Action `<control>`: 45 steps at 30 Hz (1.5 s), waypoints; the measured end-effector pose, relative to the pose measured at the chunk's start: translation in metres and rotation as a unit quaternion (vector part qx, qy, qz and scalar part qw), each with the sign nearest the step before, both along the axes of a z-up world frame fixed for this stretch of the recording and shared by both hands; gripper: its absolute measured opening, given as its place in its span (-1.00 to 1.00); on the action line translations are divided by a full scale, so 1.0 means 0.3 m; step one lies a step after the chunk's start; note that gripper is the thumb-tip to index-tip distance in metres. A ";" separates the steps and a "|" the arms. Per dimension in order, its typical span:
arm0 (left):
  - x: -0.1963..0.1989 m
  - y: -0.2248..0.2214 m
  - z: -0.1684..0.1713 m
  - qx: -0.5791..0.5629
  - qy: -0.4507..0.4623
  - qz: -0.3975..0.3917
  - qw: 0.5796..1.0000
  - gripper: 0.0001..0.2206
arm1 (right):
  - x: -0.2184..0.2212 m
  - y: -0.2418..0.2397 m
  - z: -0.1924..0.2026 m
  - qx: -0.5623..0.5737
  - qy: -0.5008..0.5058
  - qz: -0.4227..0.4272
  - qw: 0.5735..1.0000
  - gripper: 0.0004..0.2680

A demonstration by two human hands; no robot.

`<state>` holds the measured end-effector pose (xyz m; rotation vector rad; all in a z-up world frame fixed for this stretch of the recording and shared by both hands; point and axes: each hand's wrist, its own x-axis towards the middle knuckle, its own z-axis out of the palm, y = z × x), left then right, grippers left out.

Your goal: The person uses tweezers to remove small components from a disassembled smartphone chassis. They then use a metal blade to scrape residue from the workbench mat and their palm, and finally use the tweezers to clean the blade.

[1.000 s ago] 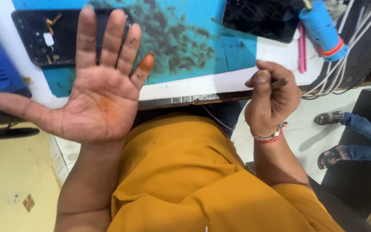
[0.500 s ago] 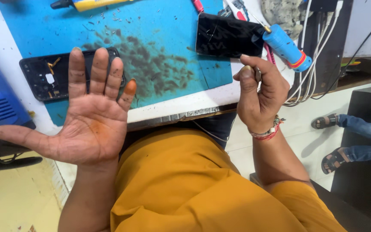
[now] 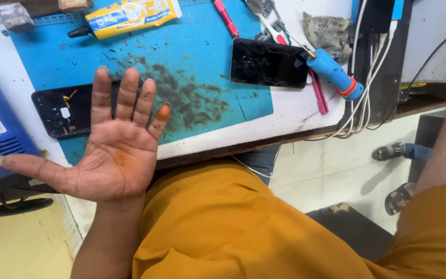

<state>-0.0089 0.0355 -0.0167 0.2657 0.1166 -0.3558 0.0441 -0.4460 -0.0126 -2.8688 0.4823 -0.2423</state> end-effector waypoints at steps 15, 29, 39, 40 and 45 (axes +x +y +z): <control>0.019 0.056 -0.026 0.019 -0.044 0.003 0.999 0.18 | 0.065 0.004 -0.051 0.080 0.011 0.028 0.996 -0.96; -0.035 0.054 -0.008 -0.006 -0.053 -0.020 0.998 0.24 | -0.328 0.296 0.109 0.460 -0.144 0.011 0.876 -0.95; -0.127 0.039 0.008 -0.019 -0.059 -0.061 0.996 0.27 | -0.463 0.497 -0.020 0.586 -0.189 -0.062 0.786 -0.93; -0.131 0.036 0.014 -0.025 -0.056 -0.063 0.996 0.28 | -0.461 0.510 -0.043 0.587 -0.192 -0.077 0.783 -0.91; -0.123 -0.026 0.046 -0.052 -0.047 -0.085 0.994 0.28 | -0.425 0.560 -0.060 0.346 -0.211 0.009 0.914 -0.84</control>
